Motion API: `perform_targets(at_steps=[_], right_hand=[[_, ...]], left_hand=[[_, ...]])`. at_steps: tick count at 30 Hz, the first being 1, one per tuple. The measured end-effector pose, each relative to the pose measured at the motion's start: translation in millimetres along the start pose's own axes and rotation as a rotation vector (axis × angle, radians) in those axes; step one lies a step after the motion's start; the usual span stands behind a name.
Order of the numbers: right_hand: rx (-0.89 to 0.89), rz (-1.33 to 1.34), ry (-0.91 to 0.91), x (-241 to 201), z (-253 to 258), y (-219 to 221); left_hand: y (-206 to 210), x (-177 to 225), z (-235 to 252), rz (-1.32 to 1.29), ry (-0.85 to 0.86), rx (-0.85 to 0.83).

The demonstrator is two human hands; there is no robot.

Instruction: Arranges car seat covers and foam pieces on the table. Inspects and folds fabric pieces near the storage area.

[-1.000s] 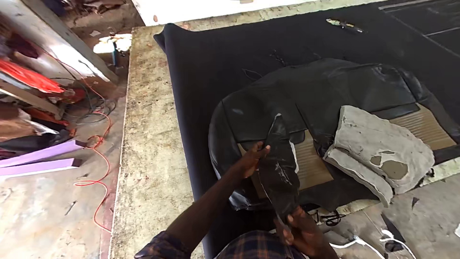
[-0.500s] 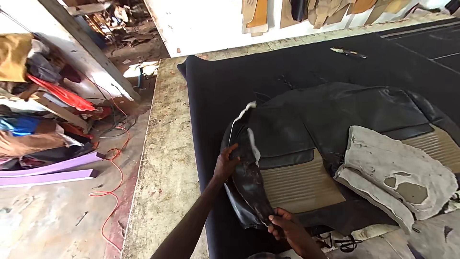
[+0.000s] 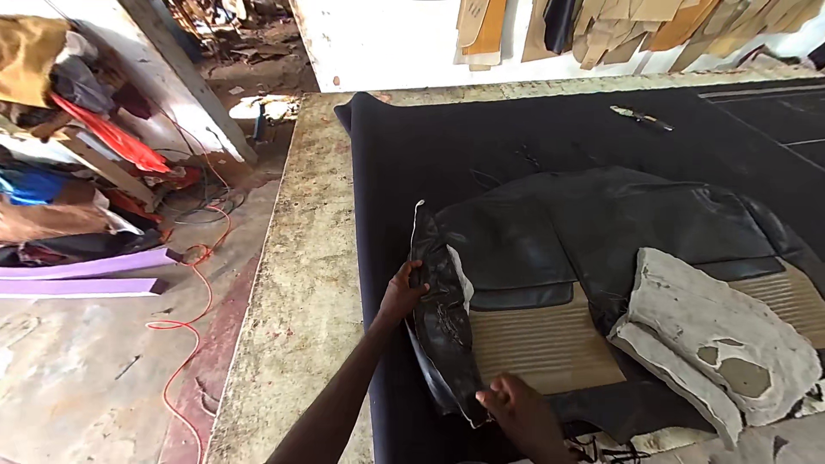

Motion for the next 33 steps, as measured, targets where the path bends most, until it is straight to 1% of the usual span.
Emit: perform_targets(at_steps=[2, 3, 4, 6, 8, 10, 12, 13, 15, 17, 19, 21, 26, 30, 33], right_hand=[[0.225, -0.094, -0.207, -25.7, 12.0, -6.4], [0.264, -0.095, -0.255, -38.1, 20.7, -7.5], [0.261, -0.078, -0.252, -48.1, 30.0, -6.1], [0.198, -0.08, -0.166, -55.6, 49.0, 7.1], [0.131, -0.118, -0.09, -50.6, 61.5, 28.5], [0.156, -0.115, -0.094, -43.9, 62.3, 43.2], [0.218, -0.001, -0.1, -41.9, 60.5, 46.7], [0.228, 0.12, -0.062, -40.0, 61.6, 45.6], [0.254, 0.482, 0.015, -32.7, 66.9, 40.4], [0.254, 0.791, -0.012, -31.2, 61.1, 26.6], [0.263, 0.915, -0.052, -30.9, 42.1, 7.2], [0.31, 0.969, -0.063, -22.3, 21.4, -11.0], [0.366, 1.065, -0.173, 8.4, -26.9, -52.6], [0.326, 1.054, -0.218, 32.1, -63.7, -91.6], [0.296, 1.019, -0.35, 58.8, -91.5, -125.4]], left_hand=[[-1.5, 1.2, -3.8, -0.007, 0.029, -0.014], [-1.5, 1.0, -4.0, -0.016, 0.038, -0.021], [-1.8, 1.0, -3.7, -0.022, 0.04, -0.03], [-4.3, -0.3, -4.3, -0.041, 0.037, -0.043], [-7.1, -8.4, -3.5, -0.074, 0.039, -0.056], [-3.0, -22.9, 5.0, -0.08, 0.079, -0.045], [2.0, -29.7, 9.1, -0.082, 0.127, -0.022], [4.7, -29.6, 9.1, -0.098, 0.137, -0.008], [9.8, -23.6, 5.1, -0.183, 0.158, 0.026], [15.9, -11.3, -0.6, -0.252, 0.193, 0.049], [24.9, 3.9, -8.7, -0.322, 0.234, 0.052], [39.4, 18.0, -19.1, -0.358, 0.278, 0.018], [81.3, 52.6, -46.3, -0.44, 0.319, -0.168], [116.0, 83.2, -57.6, -0.516, 0.252, -0.272], [155.9, 99.7, -61.8, -0.653, 0.153, -0.336]])
Point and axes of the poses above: each hand's wrist, its own z-axis towards the middle knuckle, its own y-axis out of the palm, x = y × z, the point moved 2 cm from there along z, towards the middle knuckle, and after that the axes turned 8 degrees about z, right-handed, at the moved point
